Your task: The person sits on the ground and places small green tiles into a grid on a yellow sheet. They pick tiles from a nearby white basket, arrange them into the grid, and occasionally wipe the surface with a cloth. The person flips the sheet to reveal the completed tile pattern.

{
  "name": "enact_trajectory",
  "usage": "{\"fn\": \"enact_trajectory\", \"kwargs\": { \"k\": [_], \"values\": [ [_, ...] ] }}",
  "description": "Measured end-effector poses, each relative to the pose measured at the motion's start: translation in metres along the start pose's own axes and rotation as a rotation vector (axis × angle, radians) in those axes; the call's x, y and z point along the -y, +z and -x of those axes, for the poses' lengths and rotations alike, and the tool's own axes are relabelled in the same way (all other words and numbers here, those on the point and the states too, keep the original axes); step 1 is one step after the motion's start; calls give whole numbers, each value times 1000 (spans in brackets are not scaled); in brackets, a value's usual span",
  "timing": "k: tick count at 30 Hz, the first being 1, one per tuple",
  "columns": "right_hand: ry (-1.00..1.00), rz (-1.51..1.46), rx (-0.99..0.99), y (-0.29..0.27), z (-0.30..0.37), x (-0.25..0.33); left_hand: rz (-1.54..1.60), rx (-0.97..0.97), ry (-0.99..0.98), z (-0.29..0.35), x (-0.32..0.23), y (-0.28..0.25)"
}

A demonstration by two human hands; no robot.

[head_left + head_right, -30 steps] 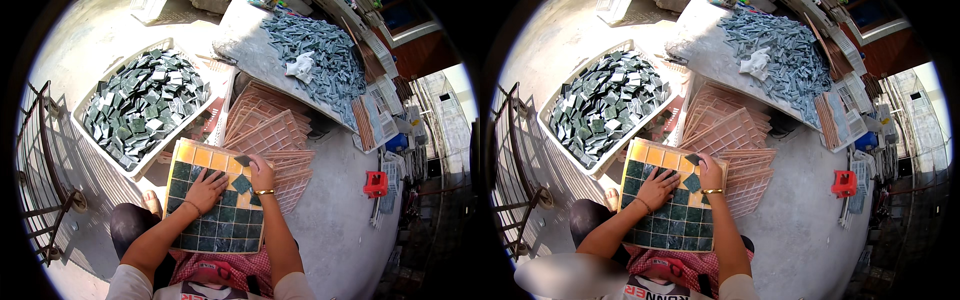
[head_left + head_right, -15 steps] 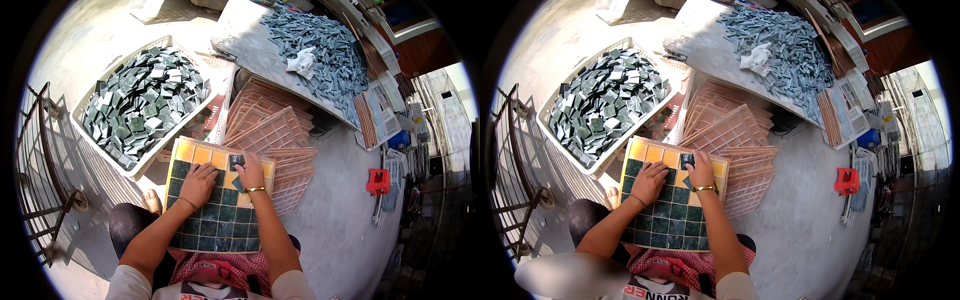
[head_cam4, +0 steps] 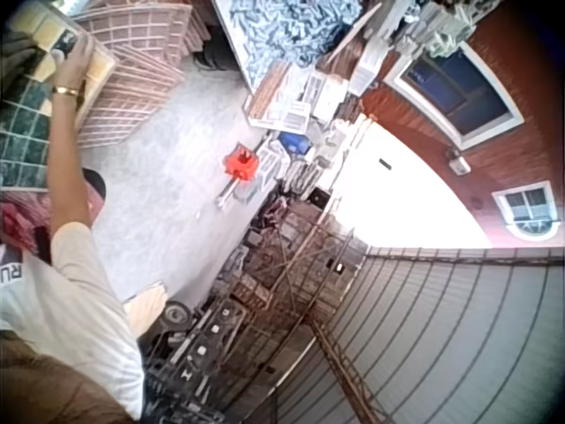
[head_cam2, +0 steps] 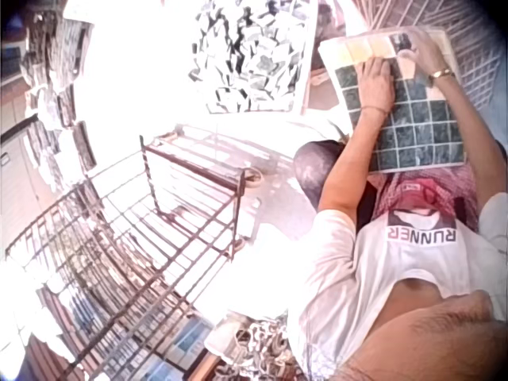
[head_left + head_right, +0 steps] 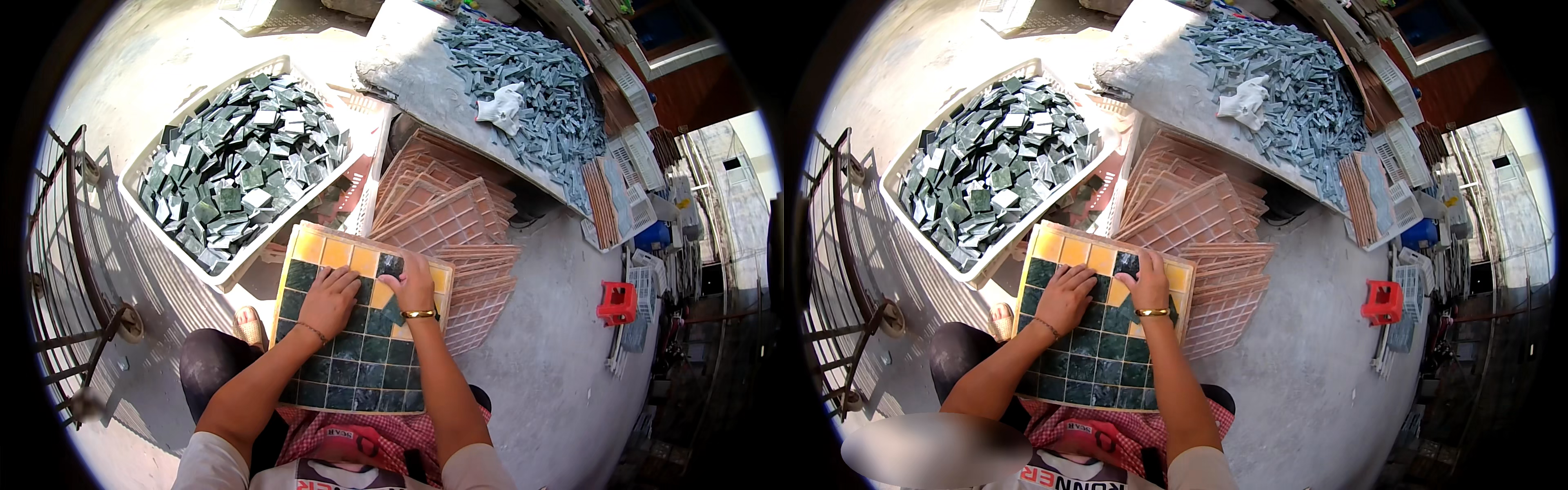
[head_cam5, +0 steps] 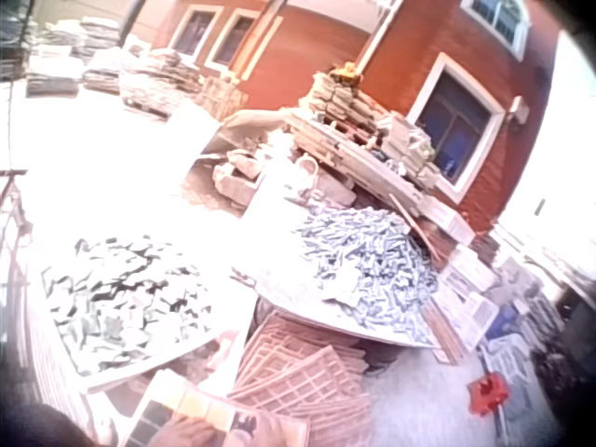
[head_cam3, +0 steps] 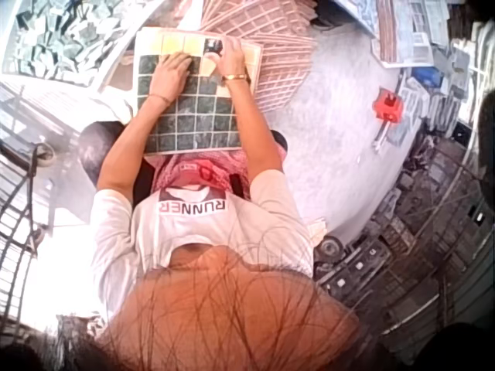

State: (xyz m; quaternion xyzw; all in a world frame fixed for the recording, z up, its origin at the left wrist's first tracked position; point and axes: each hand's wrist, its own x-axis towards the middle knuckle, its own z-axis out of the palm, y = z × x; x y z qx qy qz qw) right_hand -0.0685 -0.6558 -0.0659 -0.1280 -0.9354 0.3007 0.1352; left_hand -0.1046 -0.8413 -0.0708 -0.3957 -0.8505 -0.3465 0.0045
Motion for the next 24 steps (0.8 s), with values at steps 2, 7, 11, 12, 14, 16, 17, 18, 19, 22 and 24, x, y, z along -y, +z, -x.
{"fn": "enact_trajectory", "kwargs": {
  "k": [2,7,11,12,14,16,17,18,19,22,24],
  "values": [
    [34,-59,35,-5,-3,0,-1,7,8,3,0,1],
    [132,242,392,-42,5,10,-1,1,8,4,5,5],
    [19,478,441,-52,37,24,2,-5,5,4,2,4],
    [9,462,419,-52,44,25,-1,-4,4,3,2,4],
    [-11,427,377,-49,53,24,-8,1,11,2,1,2],
    [-15,387,299,-46,52,20,-8,12,6,2,0,1],
    [-15,368,256,-46,51,18,-3,17,3,1,-1,0],
    [-4,290,249,-44,48,14,1,23,-1,0,-2,0],
    [6,211,242,-41,43,9,2,21,-2,0,-2,0],
    [85,10,300,-40,29,15,4,15,2,-1,-1,-1],
    [173,-53,397,-41,25,23,7,12,-2,1,0,0]
  ]
}}
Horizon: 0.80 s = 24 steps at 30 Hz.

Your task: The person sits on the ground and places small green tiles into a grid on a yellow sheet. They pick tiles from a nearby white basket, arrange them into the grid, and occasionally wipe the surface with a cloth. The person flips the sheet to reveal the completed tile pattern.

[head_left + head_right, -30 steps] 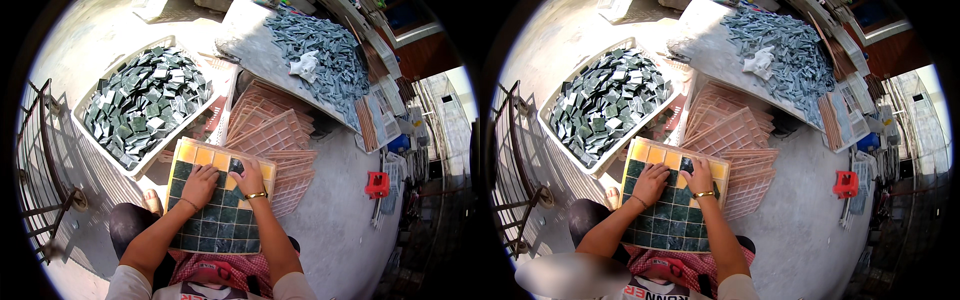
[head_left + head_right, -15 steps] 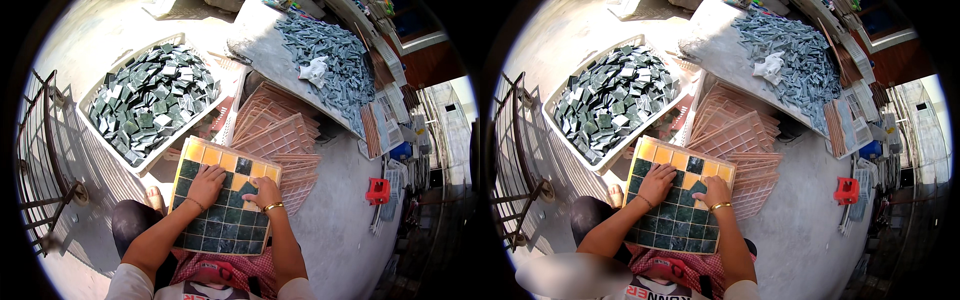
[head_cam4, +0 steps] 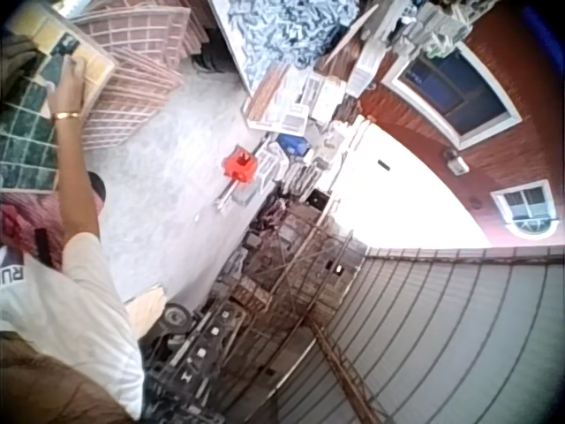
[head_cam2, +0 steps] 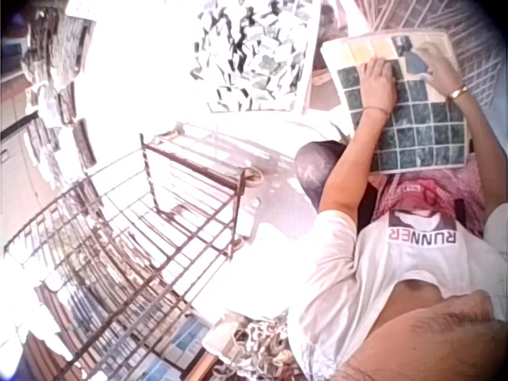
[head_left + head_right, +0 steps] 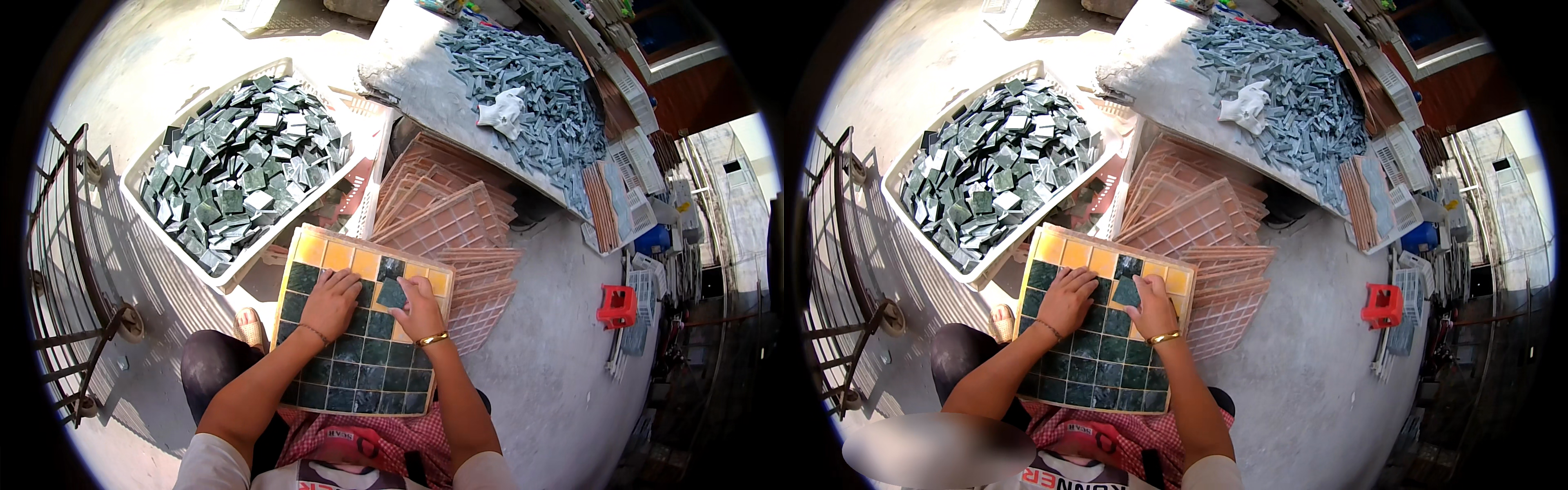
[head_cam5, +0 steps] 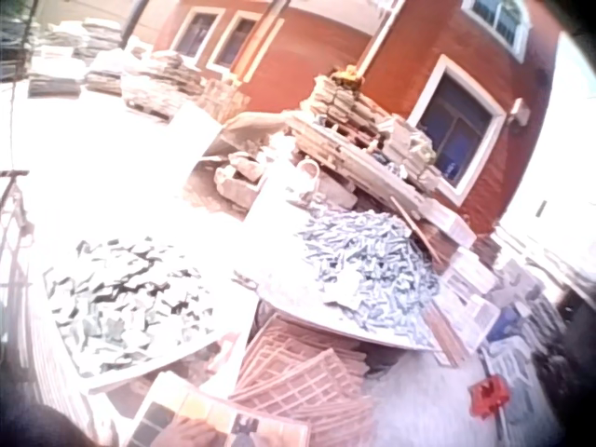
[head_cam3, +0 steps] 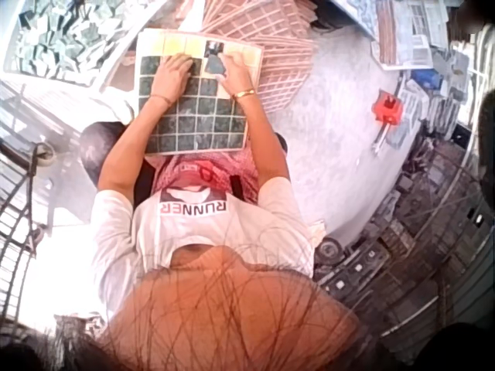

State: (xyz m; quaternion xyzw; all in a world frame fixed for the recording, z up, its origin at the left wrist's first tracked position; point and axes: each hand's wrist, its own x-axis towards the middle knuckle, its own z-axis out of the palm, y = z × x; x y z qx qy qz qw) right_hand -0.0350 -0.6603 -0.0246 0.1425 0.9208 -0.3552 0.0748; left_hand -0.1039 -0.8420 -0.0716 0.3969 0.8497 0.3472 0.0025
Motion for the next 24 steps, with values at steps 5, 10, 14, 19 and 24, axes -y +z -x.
{"fn": "enact_trajectory", "kwargs": {
  "k": [5,10,14,19,24],
  "values": [
    [-324,228,-79,3,0,-16,22,-14,5,-1,-1,0],
    [-316,128,-86,-6,-9,-11,19,-9,-9,0,0,-1],
    [-339,21,-268,8,-24,-21,16,-12,8,-1,0,0],
    [-311,147,-194,18,-15,-26,4,-7,15,-1,-1,0],
    [-194,-5,-210,-24,2,-38,-54,-6,19,4,-8,3]
  ]
}}
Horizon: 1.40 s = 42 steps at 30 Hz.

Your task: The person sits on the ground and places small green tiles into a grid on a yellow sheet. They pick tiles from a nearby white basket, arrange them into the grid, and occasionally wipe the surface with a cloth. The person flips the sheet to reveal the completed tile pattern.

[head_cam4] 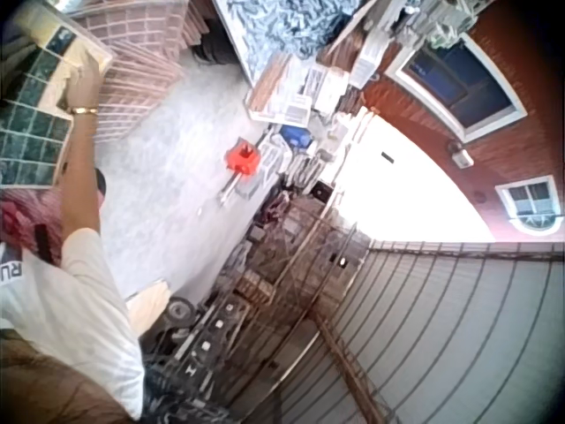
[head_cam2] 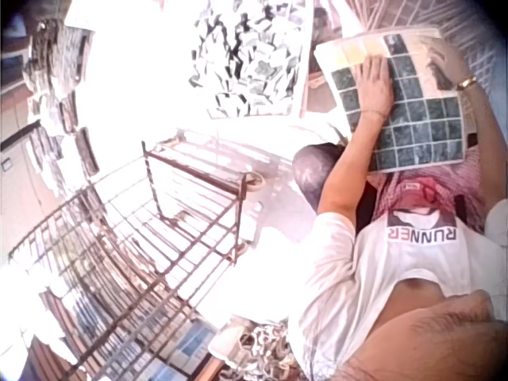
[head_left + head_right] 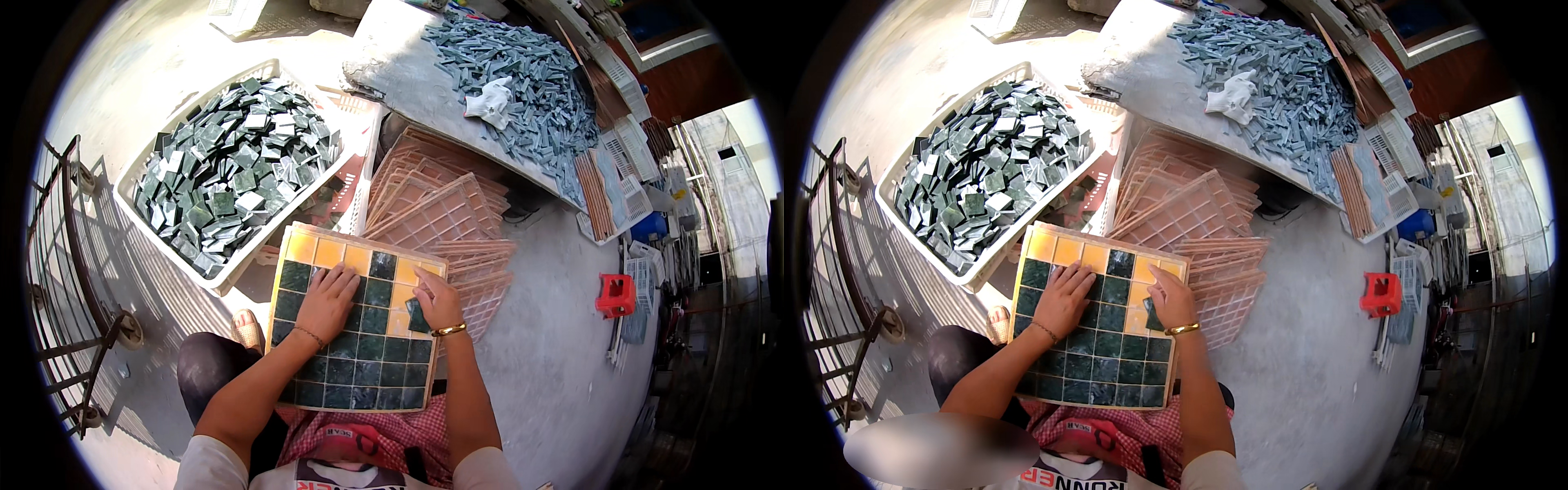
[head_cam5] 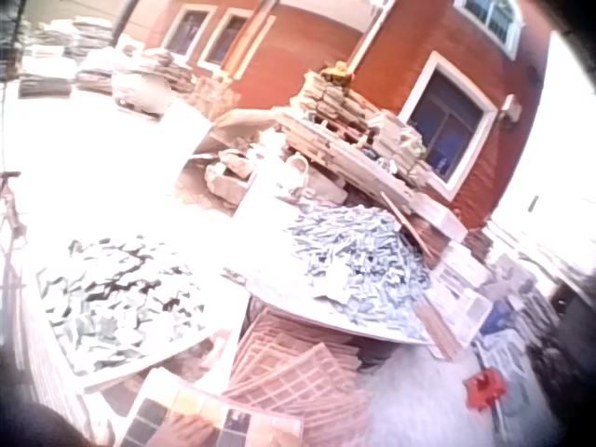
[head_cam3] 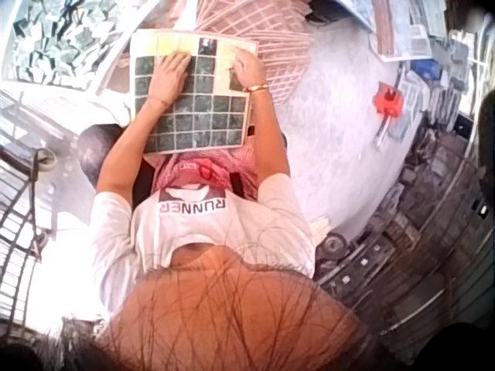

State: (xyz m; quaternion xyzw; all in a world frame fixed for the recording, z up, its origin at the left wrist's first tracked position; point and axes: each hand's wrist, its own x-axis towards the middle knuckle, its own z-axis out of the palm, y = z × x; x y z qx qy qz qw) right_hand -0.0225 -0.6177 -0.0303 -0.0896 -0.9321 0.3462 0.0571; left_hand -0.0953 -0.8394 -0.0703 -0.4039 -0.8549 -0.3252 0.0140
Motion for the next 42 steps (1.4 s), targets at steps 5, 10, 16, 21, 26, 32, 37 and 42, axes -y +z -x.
{"fn": "enact_trajectory", "kwargs": {
  "k": [5,10,16,21,26,32,37,42],
  "values": [
    [100,121,74,-33,40,-21,-60,211,146,18,-22,6],
    [18,144,98,-14,61,-20,-125,321,209,41,-33,4],
    [-11,70,147,4,62,-1,-157,348,103,71,-36,-8],
    [109,-206,302,-1,53,-7,-135,281,87,82,-56,-1],
    [-101,48,-31,1,40,-26,-117,214,106,68,-86,23],
    [-124,247,208,-14,30,-29,-164,175,26,43,-108,40],
    [15,270,118,-20,35,-37,-200,173,45,49,-111,55],
    [-8,30,173,-39,51,-47,-162,3,-13,24,-97,47]
  ]
}}
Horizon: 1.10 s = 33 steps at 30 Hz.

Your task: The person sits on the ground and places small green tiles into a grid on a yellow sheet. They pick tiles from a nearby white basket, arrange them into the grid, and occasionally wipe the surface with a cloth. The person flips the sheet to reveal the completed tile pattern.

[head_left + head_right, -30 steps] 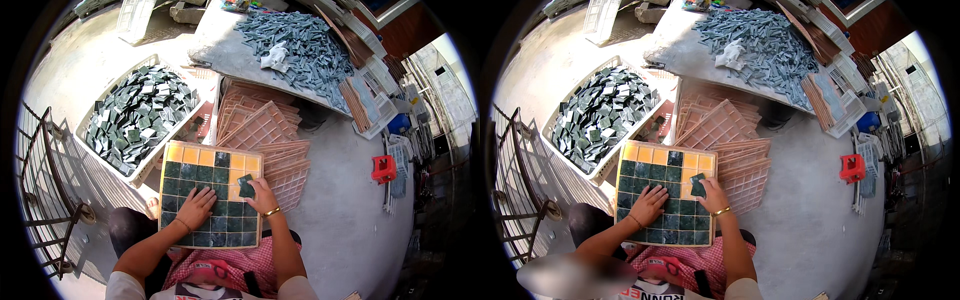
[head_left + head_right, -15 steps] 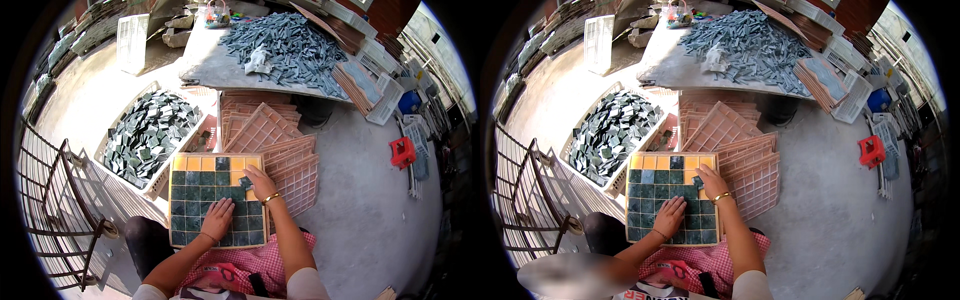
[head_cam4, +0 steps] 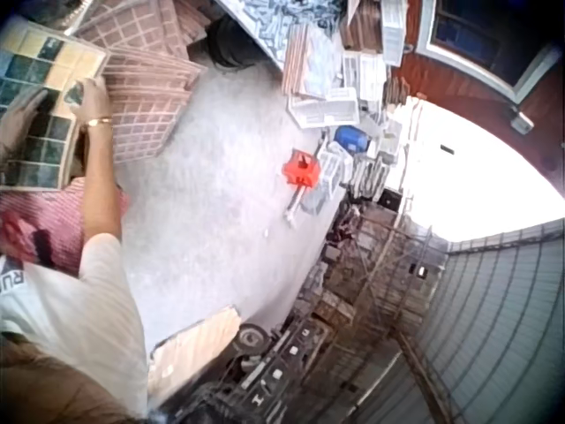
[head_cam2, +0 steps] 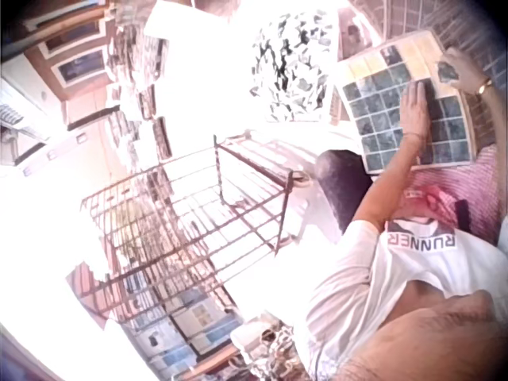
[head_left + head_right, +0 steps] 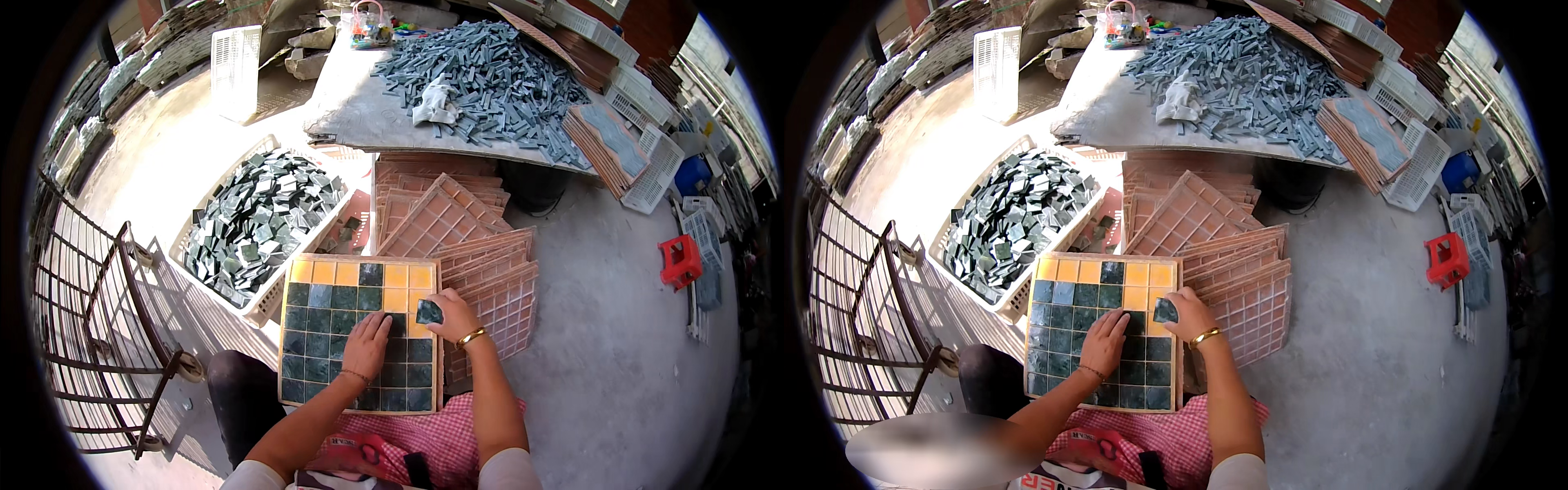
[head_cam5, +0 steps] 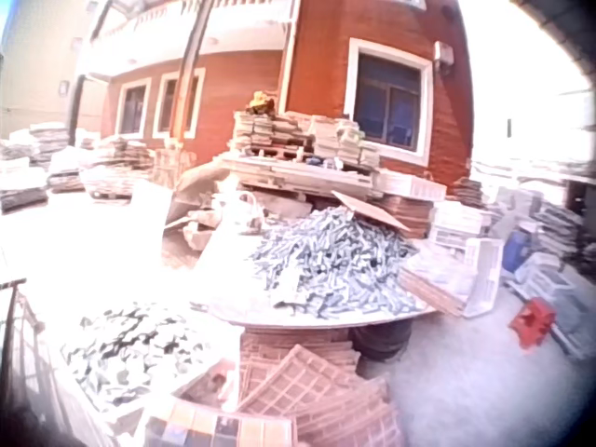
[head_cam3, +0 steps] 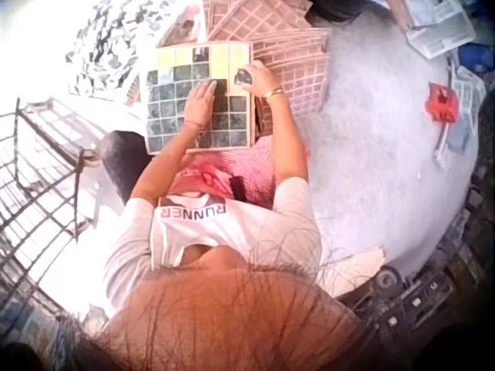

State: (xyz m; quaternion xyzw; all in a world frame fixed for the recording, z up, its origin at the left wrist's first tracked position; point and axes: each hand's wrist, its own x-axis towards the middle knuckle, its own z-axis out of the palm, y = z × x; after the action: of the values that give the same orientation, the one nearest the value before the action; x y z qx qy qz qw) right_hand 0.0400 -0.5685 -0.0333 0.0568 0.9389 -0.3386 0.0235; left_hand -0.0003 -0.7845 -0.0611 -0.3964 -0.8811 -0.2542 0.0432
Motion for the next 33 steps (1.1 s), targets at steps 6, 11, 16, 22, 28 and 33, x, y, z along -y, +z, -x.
{"fn": "enact_trajectory", "kwargs": {
  "k": [6,11,16,22,28,33],
  "values": [
    [-5,30,66,7,8,13,90,16,5,-16,13,11],
    [-6,76,97,8,8,13,156,72,13,-19,16,10],
    [44,-11,45,15,8,1,79,-25,108,-8,-1,19],
    [57,222,32,24,9,27,0,186,57,-7,-1,1],
    [174,-71,-57,33,17,15,219,-264,20,-14,60,-45],
    [46,-148,-134,41,13,6,-149,-358,-418,6,202,-77]
  ]
}}
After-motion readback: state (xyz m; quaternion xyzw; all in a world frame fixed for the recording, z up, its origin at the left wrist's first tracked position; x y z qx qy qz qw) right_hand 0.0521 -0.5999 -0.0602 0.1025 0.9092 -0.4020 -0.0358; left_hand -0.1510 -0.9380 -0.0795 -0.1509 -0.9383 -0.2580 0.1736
